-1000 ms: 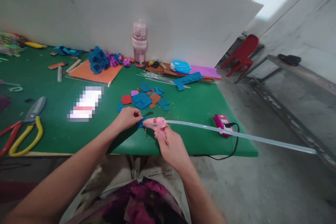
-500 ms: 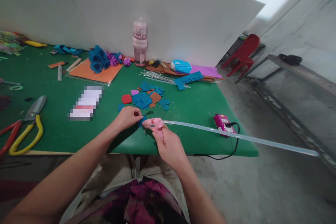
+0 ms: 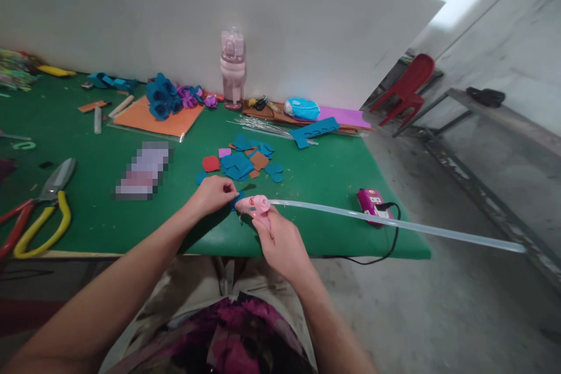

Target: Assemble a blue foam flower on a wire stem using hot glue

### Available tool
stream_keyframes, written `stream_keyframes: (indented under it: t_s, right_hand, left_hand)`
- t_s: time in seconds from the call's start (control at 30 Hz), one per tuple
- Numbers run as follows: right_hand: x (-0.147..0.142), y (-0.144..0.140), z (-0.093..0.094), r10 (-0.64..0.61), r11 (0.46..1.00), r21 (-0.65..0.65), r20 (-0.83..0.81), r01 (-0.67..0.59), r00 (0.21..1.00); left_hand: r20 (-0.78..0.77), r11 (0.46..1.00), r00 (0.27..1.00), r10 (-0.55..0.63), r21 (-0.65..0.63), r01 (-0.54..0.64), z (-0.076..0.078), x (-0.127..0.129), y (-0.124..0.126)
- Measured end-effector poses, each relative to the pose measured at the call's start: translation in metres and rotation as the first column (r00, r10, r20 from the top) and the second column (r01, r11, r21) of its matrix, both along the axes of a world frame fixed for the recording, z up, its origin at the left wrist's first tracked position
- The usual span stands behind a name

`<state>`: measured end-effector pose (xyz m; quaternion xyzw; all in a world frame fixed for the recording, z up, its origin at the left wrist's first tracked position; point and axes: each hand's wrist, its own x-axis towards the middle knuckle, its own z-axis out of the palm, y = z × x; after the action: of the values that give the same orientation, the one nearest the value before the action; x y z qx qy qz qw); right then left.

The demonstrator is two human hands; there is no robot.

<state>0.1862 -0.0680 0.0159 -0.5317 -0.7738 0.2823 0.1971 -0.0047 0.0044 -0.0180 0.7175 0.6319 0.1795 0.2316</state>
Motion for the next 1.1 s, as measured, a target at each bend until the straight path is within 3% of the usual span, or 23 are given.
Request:
stream_keyframes:
  t_s: [1.1]
  right_hand:
    - [-0.0014, -0.0003, 0.001, 0.032, 0.999, 0.04, 0.002, -0.032, 0.999]
  left_hand:
    - [0.013, 1.0, 1.0, -0.02, 0.007, 0.02, -0.0006, 0.0003, 0.0007]
